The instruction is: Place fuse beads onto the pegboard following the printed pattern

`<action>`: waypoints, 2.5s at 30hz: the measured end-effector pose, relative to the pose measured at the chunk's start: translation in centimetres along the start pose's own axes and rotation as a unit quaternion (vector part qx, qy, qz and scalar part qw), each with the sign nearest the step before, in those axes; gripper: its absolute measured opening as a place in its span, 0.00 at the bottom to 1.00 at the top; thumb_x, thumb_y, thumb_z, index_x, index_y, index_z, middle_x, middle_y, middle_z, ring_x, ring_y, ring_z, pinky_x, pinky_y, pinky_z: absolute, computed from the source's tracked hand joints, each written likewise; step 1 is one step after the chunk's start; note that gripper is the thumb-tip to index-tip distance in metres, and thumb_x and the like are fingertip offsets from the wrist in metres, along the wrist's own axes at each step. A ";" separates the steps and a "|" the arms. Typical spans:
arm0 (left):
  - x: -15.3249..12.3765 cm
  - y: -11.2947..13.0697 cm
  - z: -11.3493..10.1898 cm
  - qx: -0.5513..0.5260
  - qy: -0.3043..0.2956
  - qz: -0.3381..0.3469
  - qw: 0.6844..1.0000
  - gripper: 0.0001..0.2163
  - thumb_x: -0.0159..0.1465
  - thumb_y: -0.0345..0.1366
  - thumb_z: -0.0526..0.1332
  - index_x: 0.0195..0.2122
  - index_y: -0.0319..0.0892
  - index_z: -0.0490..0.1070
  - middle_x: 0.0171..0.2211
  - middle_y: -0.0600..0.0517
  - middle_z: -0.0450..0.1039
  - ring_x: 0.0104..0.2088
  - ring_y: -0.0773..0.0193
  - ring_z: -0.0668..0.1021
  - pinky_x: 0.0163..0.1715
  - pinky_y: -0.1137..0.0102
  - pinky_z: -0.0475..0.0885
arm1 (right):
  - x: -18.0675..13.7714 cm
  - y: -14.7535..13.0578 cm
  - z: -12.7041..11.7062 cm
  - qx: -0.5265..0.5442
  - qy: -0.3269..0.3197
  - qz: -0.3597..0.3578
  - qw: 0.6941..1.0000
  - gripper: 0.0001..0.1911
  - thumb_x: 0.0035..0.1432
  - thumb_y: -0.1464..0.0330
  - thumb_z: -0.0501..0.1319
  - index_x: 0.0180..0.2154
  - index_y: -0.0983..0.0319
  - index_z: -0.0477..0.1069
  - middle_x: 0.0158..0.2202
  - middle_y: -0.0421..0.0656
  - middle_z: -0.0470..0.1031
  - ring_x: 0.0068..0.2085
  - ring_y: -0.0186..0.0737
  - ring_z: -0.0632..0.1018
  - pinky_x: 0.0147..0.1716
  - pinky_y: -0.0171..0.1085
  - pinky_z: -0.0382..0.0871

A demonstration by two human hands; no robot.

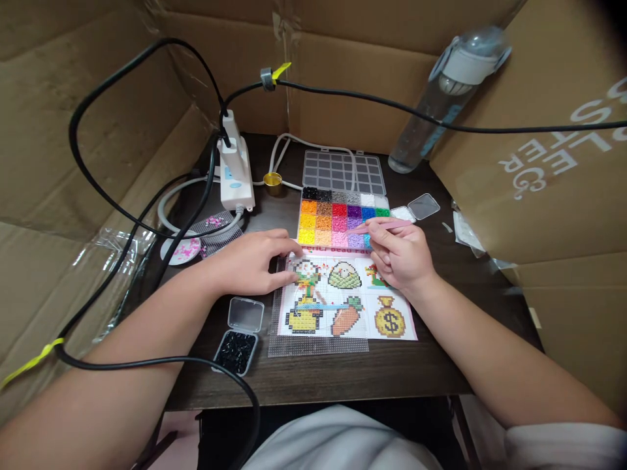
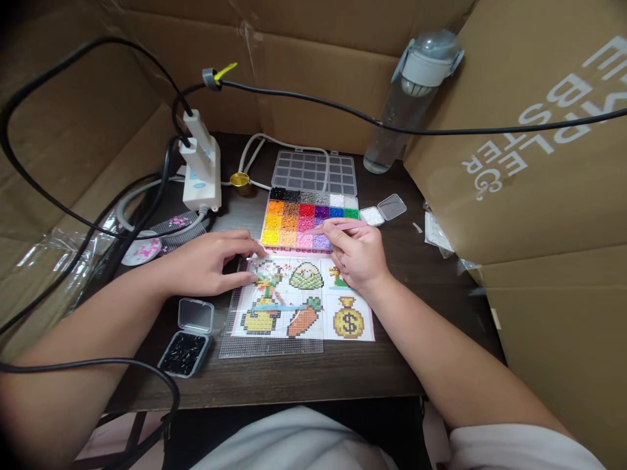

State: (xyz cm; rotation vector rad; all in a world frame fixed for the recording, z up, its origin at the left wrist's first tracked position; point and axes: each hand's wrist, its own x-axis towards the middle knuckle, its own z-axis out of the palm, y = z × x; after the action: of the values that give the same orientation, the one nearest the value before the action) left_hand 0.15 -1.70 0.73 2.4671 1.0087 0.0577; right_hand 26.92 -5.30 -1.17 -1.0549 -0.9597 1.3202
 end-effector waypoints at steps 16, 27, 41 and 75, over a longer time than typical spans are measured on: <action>0.1 -0.6 -0.1 -0.005 0.004 0.014 1.000 0.20 0.65 0.47 0.59 0.53 0.44 0.78 0.45 0.46 0.76 0.41 0.54 0.79 0.43 0.63 0.71 | 1.3 -0.5 -1.9 -0.004 0.045 -0.048 0.998 0.13 0.53 0.57 0.73 0.28 0.61 0.80 0.21 0.38 0.73 0.14 0.23 0.53 0.09 0.31 0.42; 0.0 -0.7 -0.1 -0.007 0.006 0.013 1.000 0.19 0.64 0.46 0.60 0.53 0.45 0.78 0.45 0.46 0.76 0.41 0.55 0.79 0.42 0.64 0.71 | 1.2 -0.5 -1.9 0.005 0.050 -0.037 0.998 0.15 0.49 0.57 0.76 0.27 0.61 0.81 0.17 0.36 0.68 0.14 0.23 0.53 0.10 0.31 0.42; 0.0 -0.7 0.0 -0.010 0.006 0.014 1.000 0.19 0.64 0.46 0.60 0.53 0.45 0.78 0.45 0.47 0.76 0.40 0.56 0.79 0.41 0.64 0.71 | 0.8 -0.5 -1.6 -0.021 0.023 -0.032 0.999 0.13 0.52 0.58 0.74 0.29 0.61 0.83 0.27 0.44 0.80 0.14 0.22 0.55 0.09 0.32 0.43; -0.2 -0.6 0.3 -0.014 0.009 0.023 1.000 0.18 0.64 0.41 0.62 0.54 0.44 0.78 0.44 0.47 0.76 0.42 0.55 0.79 0.45 0.62 0.71 | -1.1 1.4 0.7 -0.203 -0.048 -0.017 0.978 0.08 0.52 0.65 0.72 0.28 0.64 0.82 0.20 0.42 0.76 0.17 0.29 0.71 0.13 0.30 0.65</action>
State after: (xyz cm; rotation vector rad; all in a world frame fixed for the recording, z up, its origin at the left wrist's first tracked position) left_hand -0.30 -1.58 0.23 2.4674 0.9531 0.1091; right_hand 25.78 -6.44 -2.29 -1.2843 -1.3531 1.1807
